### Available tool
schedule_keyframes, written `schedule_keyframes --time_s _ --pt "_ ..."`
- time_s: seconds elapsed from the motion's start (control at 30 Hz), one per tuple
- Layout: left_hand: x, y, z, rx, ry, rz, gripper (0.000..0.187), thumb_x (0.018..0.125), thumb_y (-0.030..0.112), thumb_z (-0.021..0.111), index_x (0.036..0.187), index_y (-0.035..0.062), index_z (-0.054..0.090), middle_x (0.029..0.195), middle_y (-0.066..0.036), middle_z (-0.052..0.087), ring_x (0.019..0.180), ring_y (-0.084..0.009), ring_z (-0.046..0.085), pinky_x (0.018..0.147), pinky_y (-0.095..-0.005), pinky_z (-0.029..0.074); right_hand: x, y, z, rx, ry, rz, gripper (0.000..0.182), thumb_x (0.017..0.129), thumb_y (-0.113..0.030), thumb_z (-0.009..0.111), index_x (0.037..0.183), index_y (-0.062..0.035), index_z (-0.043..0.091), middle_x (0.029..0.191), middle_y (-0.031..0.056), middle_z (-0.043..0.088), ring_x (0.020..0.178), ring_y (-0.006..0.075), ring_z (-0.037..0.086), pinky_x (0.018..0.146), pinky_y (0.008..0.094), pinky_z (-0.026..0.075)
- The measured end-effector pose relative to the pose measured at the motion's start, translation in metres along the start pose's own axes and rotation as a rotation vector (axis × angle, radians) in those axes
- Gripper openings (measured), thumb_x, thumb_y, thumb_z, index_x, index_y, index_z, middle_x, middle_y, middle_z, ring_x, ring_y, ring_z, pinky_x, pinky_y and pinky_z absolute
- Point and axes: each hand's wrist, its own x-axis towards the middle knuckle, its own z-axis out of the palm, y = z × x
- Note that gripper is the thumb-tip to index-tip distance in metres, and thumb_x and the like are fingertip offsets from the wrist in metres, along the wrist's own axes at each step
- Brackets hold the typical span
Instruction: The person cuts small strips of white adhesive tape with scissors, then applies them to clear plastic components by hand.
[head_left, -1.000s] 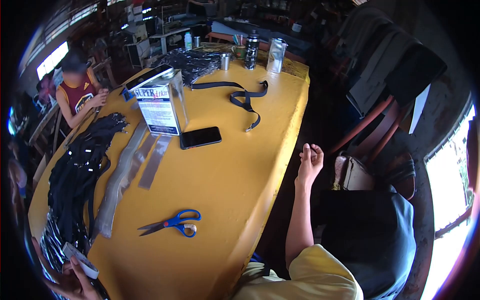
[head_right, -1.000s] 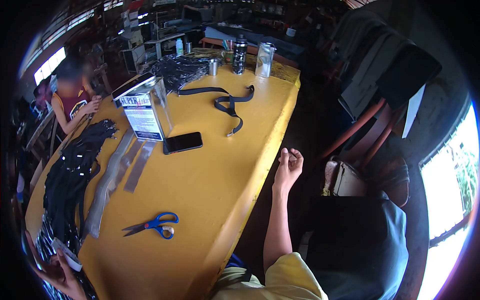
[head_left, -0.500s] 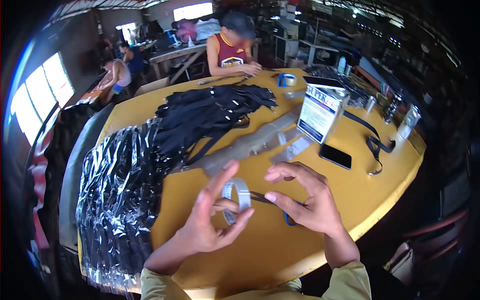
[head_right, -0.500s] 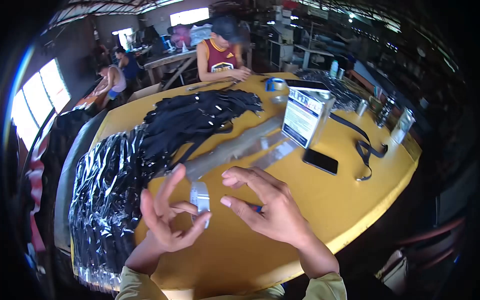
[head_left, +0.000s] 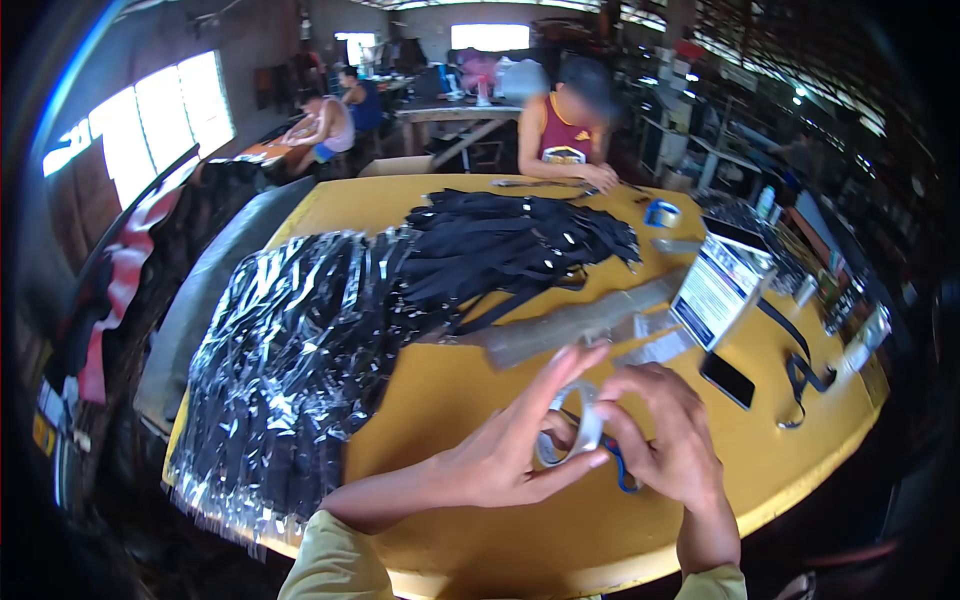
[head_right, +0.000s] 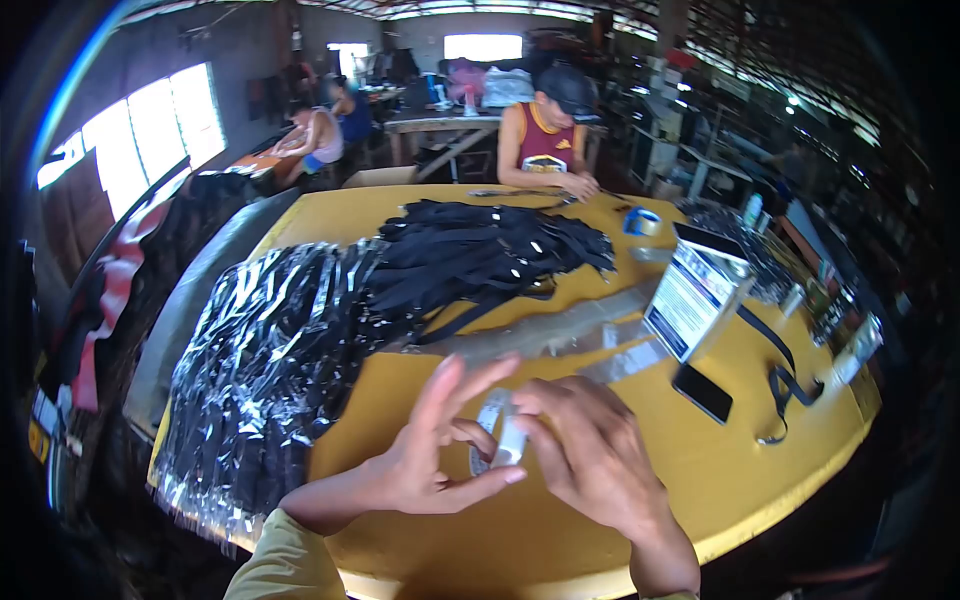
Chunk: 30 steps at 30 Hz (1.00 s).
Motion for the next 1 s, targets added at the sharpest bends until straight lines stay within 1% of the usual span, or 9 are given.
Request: schedule_keyframes --time_s 0.03,0.13,0.23,0.57,0.7,0.73,0.87,0.97,1.0 --pt "0.000 0.001 -0.003 0.022 0.016 -0.001 0.100 0.088 0.002 0.069 0.155 0.0110 -0.004 0.150 -0.024 0.037 0.075 -0.0211 0.068 0.060 -0.0293 0.056 -0.001 0.001 0.001 -0.047 0.078 -0.019 0.031 0.080 0.003 0.069 0.109 -0.0029 0.058 0.092 0.0097 0.067 0.079 0.0313 0.064 0.070 0.0413 0.052" --pt "0.000 0.002 -0.007 -0.108 -0.118 -0.213 0.101 0.088 0.006 0.071 0.156 0.0094 -0.004 0.146 -0.023 0.042 0.072 -0.0192 0.067 0.065 -0.0303 0.056 0.002 0.006 -0.003 -0.055 0.070 -0.037 0.032 0.079 0.003 0.070 0.107 -0.0033 0.056 0.092 0.0114 0.066 0.077 0.0326 0.064 0.068 0.0407 0.051" --pt "0.003 0.000 -0.011 -0.023 -0.165 -0.183 0.103 0.085 -0.001 0.072 0.155 0.0078 -0.002 0.146 -0.023 0.042 0.074 -0.0160 0.069 0.068 -0.0286 0.057 0.004 0.010 -0.005 -0.065 0.059 -0.059 0.034 0.079 0.004 0.070 0.108 -0.0036 0.055 0.091 0.0120 0.066 0.077 0.0317 0.064 0.067 0.0407 0.051" --pt "0.005 -0.004 -0.016 -0.030 -0.119 -0.222 0.100 0.085 -0.001 0.071 0.155 0.0070 0.000 0.144 -0.024 0.043 0.082 -0.0179 0.071 0.074 -0.0303 0.059 0.016 0.010 -0.006 -0.126 0.022 -0.138 0.035 0.077 0.004 0.070 0.108 -0.0037 0.056 0.091 0.0125 0.066 0.077 0.0329 0.064 0.067 0.0420 0.050" --pt "0.006 -0.007 -0.015 -0.066 -0.072 -0.265 0.100 0.084 0.000 0.070 0.156 0.0145 0.002 0.141 -0.021 0.047 0.077 -0.0210 0.071 0.068 -0.0329 0.062 0.015 0.009 -0.006 -0.169 0.012 -0.147 0.035 0.076 0.004 0.069 0.108 -0.0028 0.057 0.091 0.0131 0.065 0.076 0.0343 0.063 0.068 0.0430 0.051" --pt "0.006 -0.007 -0.014 -0.086 -0.065 -0.281 0.099 0.084 0.001 0.070 0.156 0.0141 0.003 0.140 -0.021 0.049 0.077 -0.0200 0.071 0.068 -0.0331 0.062 0.013 0.004 -0.008 -0.170 -0.010 -0.079 0.030 0.077 0.001 0.072 0.102 -0.0058 0.058 0.091 0.0106 0.067 0.080 0.0322 0.065 0.072 0.0412 0.049" --pt "0.010 -0.019 -0.018 -0.047 0.028 -0.325 0.096 0.085 -0.001 0.069 0.156 0.0128 0.006 0.137 -0.021 0.049 0.074 -0.0168 0.070 0.061 -0.0287 0.061 0.003 -0.009 -0.017 -0.170 -0.029 -0.082 0.030 0.076 0.001 0.073 0.101 -0.0065 0.058 0.088 0.0092 0.067 0.076 0.0315 0.065 0.070 0.0407 0.050" --pt "0.012 -0.018 -0.019 -0.085 0.046 -0.415 0.095 0.084 -0.002 0.069 0.155 0.0118 0.008 0.137 -0.021 0.049 0.074 -0.0160 0.070 0.060 -0.0285 0.061 -0.001 -0.016 -0.016 -0.147 -0.066 -0.149 0.036 0.075 0.006 0.068 0.108 -0.0037 0.059 0.090 0.0113 0.066 0.072 0.0311 0.064 0.066 0.0407 0.052" --pt "0.009 -0.023 -0.017 -0.058 0.044 -0.366 0.093 0.085 -0.004 0.067 0.155 0.0110 0.009 0.138 -0.020 0.049 0.071 -0.0147 0.069 0.057 -0.0259 0.059 0.000 -0.013 -0.015 -0.148 -0.028 -0.125 0.036 0.075 0.006 0.068 0.109 -0.0035 0.059 0.090 0.0110 0.066 0.071 0.0300 0.064 0.065 0.0400 0.052"
